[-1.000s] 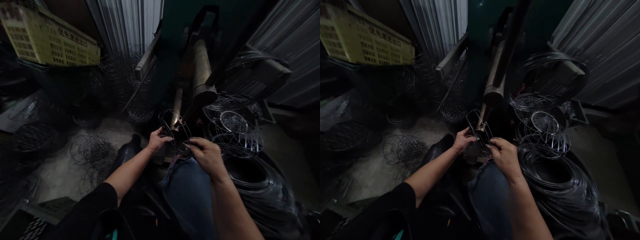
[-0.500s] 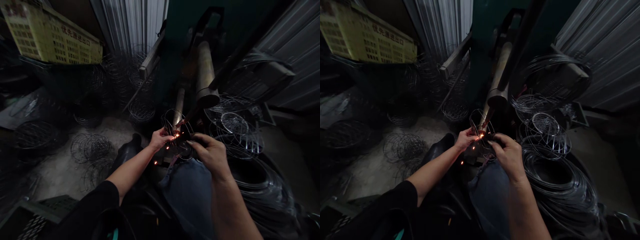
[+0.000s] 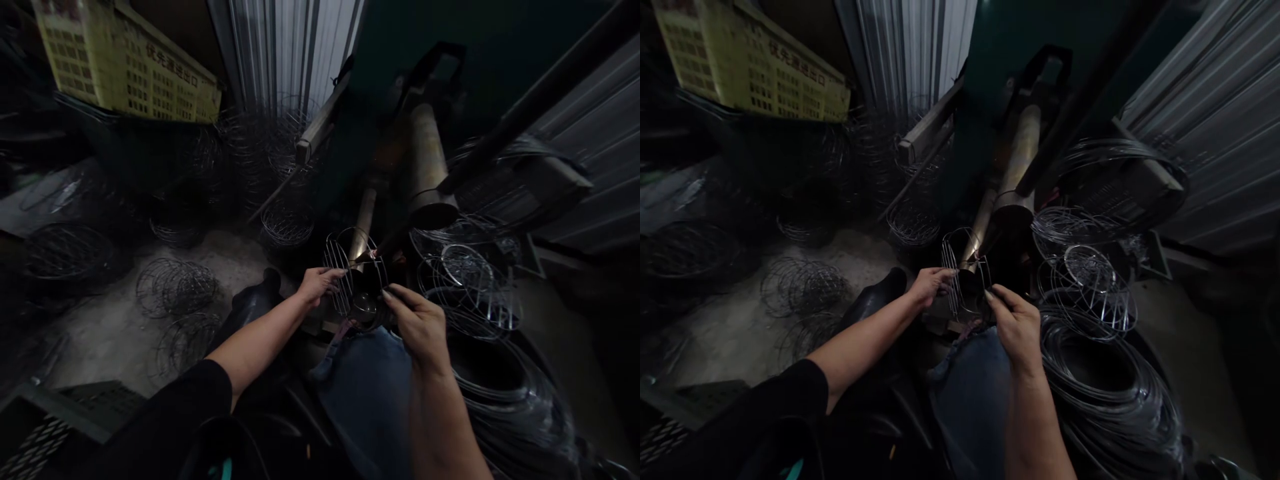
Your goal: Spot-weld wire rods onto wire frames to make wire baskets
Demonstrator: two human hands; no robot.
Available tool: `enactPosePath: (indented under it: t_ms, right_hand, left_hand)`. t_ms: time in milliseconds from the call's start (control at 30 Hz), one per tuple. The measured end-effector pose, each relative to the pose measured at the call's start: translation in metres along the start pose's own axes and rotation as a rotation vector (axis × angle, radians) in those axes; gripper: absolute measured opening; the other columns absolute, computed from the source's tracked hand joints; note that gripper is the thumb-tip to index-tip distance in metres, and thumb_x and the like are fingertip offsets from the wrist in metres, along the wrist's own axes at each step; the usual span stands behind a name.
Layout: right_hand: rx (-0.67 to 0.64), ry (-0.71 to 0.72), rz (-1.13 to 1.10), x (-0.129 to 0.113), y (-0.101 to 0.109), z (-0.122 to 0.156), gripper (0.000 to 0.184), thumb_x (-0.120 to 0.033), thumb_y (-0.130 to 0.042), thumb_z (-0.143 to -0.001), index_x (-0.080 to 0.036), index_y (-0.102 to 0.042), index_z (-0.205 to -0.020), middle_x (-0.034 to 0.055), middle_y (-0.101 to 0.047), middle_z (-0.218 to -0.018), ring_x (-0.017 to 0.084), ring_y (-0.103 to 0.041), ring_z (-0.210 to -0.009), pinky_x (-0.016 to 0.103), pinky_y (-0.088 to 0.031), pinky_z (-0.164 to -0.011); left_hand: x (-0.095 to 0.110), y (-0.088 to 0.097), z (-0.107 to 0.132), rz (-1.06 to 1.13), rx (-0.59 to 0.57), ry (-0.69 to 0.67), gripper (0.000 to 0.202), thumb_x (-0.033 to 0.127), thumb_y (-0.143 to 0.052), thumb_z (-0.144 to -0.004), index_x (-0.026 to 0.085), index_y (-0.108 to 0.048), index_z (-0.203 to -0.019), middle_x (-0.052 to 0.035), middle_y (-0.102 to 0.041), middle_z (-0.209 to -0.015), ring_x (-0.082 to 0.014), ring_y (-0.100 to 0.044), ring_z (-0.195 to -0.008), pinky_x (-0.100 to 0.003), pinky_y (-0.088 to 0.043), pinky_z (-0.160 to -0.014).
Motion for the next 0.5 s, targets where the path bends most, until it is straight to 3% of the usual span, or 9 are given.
enactPosePath:
  t_ms: [300, 500]
  right_hand:
    - [0.013, 0.024, 0.036, -0.012, -0.001, -0.011, 0.039, -0.046, -0.078, -0.064, -0.015, -0.077, -0.087, 0.0080, -0.073, -0.080, 0.023, -0.067, -0.072, 0.032, -0.053, -0.062]
    - [0.037, 0.000, -0.046, -0.004, 0.000, -0.006, 0.038, -0.042, -0.080, -0.065, -0.016, -0.075, -0.093, 0.0053, -0.072, -0.082, 0.021, -0.065, -0.073, 0.031, -0.052, -0.066]
  left_hand:
    - [-0.009, -0.002, -0.010, 0.008, -0.009, 0.057, 0.045, 0.046, -0.082, -0.057, 0.008, -0.068, -0.077, -0.0068, -0.065, -0.068, -0.0131, -0.058, -0.047, -0.024, -0.040, -0.047]
    - [-0.009, -0.003, -0.005, 0.035, -0.020, 0.073, 0.045, 0.046, -0.082, -0.056, 0.010, -0.069, -0.080, -0.0048, -0.063, -0.066, -0.0122, -0.057, -0.047, -0.023, -0.037, -0.046]
Point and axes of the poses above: each hand's wrist, its own z-axis away from the middle knuckle, its own y-axis out of the back of the hand, x = y × z, the point moved 4 cm from there along -z, towards the middle knuckle
